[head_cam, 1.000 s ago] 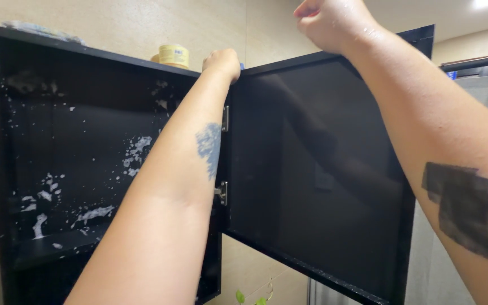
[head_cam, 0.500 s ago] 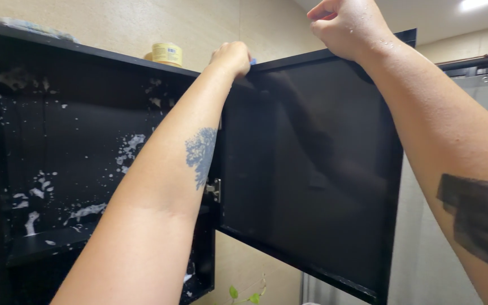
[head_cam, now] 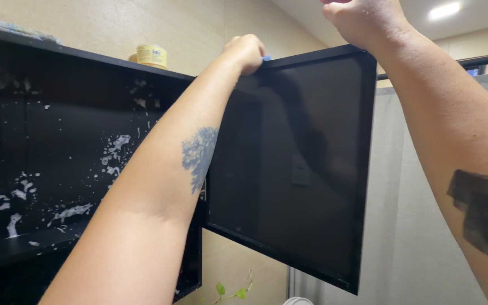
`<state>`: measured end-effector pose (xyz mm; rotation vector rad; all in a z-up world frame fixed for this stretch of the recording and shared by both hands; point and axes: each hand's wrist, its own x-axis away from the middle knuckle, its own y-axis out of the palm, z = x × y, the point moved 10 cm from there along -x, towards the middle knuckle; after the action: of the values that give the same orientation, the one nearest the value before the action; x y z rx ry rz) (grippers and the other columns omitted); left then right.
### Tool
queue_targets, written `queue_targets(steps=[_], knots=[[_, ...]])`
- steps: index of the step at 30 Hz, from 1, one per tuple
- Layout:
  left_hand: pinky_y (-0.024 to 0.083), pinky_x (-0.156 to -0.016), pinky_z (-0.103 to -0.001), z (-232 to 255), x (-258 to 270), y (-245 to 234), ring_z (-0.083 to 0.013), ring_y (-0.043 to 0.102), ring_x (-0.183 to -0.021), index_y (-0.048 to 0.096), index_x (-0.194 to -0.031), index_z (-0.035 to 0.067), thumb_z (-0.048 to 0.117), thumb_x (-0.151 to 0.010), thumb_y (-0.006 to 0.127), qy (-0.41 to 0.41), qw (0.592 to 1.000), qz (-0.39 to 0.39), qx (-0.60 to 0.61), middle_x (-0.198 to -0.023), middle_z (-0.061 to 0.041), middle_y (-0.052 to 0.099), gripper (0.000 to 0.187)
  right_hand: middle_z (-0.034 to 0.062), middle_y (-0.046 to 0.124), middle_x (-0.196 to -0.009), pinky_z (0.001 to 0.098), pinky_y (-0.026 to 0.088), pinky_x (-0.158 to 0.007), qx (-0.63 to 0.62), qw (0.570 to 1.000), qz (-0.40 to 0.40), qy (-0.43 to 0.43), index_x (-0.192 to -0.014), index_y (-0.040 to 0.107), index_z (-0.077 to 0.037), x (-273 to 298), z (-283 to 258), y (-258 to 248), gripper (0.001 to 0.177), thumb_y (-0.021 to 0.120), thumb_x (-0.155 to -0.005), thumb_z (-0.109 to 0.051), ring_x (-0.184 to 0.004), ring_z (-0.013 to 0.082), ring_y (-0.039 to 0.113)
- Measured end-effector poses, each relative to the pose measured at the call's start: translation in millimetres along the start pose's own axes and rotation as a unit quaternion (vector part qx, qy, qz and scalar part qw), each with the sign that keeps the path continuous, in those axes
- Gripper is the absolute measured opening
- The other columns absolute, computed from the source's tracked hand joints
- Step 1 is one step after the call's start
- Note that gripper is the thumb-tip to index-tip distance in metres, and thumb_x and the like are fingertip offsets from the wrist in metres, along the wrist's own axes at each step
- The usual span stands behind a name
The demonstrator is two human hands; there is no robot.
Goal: The person wets a blue cloth at the sink, then sprays a cleaning solution onto the inside of a black wall-mounted cabinet. They wipe the cabinet door and interior surfaces with the cloth, removing the foam and cleaning the area.
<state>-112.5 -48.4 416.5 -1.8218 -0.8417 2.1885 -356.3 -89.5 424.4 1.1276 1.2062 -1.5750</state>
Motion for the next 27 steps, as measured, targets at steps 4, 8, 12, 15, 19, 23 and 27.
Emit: queue_targets(steps=[4, 8, 12, 15, 19, 23, 27], knots=[[0.055, -0.097, -0.04, 26.7, 1.6, -0.3, -0.0299, 0.069, -0.111, 0.08, -0.107, 0.026, 0.016, -0.087, 0.067, 0.037, 0.998, -0.009, 0.054, -0.116, -0.01, 0.074, 0.025, 0.0051, 0.056, -0.071, 0.0354, 0.045, -0.055, 0.013, 1.0, 0.005, 0.018, -0.092, 0.065, -0.003, -0.3, 4.4, -13.8, 0.018, 0.063, -0.105, -0.017, -0.061, 0.0161, 0.054], [0.054, -0.095, -0.041, 7.8, 7.8, -10.2, -0.0343, 0.064, -0.113, 0.08, -0.107, 0.03, 0.005, -0.078, 0.069, -0.025, 0.998, 0.021, -0.056, -0.119, -0.013, 0.068, 0.039, 0.0002, 0.068, -0.093, 0.0294, 0.05, -0.067, -0.069, 0.997, 0.021, 0.021, -0.108, 0.071, -0.009, 8.6, -2.0, -23.2, 0.013, 0.066, -0.097, -0.015, -0.079, 0.0108, 0.062], [0.055, -0.096, -0.04, 18.8, 5.7, -2.0, -0.0331, 0.067, -0.112, 0.079, -0.11, 0.029, 0.005, -0.083, 0.064, -0.02, 1.0, 0.017, -0.004, -0.119, -0.013, 0.07, 0.04, 0.0029, 0.073, -0.109, 0.0288, 0.053, -0.075, -0.071, 0.995, 0.027, 0.057, -0.115, 0.072, -0.011, 17.9, 3.0, -38.0, 0.021, 0.067, -0.095, -0.017, -0.093, 0.0128, 0.066], [0.054, -0.1, -0.039, 49.1, 1.6, 3.1, -0.0306, 0.069, -0.112, 0.08, -0.108, 0.026, 0.028, -0.093, 0.07, 0.051, 0.995, -0.005, 0.088, -0.119, -0.01, 0.075, 0.018, 0.0045, 0.073, -0.112, 0.0291, 0.055, -0.079, -0.055, 0.997, 0.037, 0.026, -0.117, 0.073, -0.01, 18.4, -4.8, -44.3, 0.022, 0.067, -0.097, -0.018, -0.097, 0.0137, 0.067], [0.053, -0.099, -0.039, 63.7, 2.7, 1.7, -0.0297, 0.069, -0.112, 0.079, -0.107, 0.027, 0.02, -0.088, 0.068, 0.071, 0.993, -0.015, 0.095, -0.116, -0.01, 0.074, 0.023, 0.0058, 0.074, -0.107, 0.0303, 0.055, -0.078, -0.041, 0.997, 0.032, 0.051, -0.115, 0.074, -0.01, 17.4, 6.7, -42.5, 0.022, 0.067, -0.096, -0.018, -0.093, 0.0152, 0.069], [0.051, -0.097, -0.041, 55.3, 6.3, -5.2, -0.0328, 0.062, -0.115, 0.081, -0.104, 0.03, 0.019, -0.086, 0.069, 0.024, 0.999, 0.029, -0.003, -0.115, -0.012, 0.071, 0.025, 0.0096, 0.075, -0.098, 0.0327, 0.055, -0.08, 0.031, 0.997, 0.023, 0.06, -0.108, 0.08, -0.01, 18.6, 23.5, -43.9, 0.021, 0.066, -0.092, -0.012, -0.088, 0.0191, 0.07], [0.052, -0.1, -0.039, 78.5, 1.3, 2.5, -0.0313, 0.067, -0.112, 0.081, -0.106, 0.025, 0.027, -0.09, 0.07, 0.061, 0.993, 0.009, 0.096, -0.116, -0.011, 0.073, 0.019, 0.0132, 0.077, -0.094, 0.0339, 0.056, -0.08, 0.124, 0.985, -0.022, 0.116, -0.096, 0.086, -0.008, 26.5, 48.7, -52.4, 0.022, 0.066, -0.088, -0.001, -0.084, 0.0224, 0.071]])
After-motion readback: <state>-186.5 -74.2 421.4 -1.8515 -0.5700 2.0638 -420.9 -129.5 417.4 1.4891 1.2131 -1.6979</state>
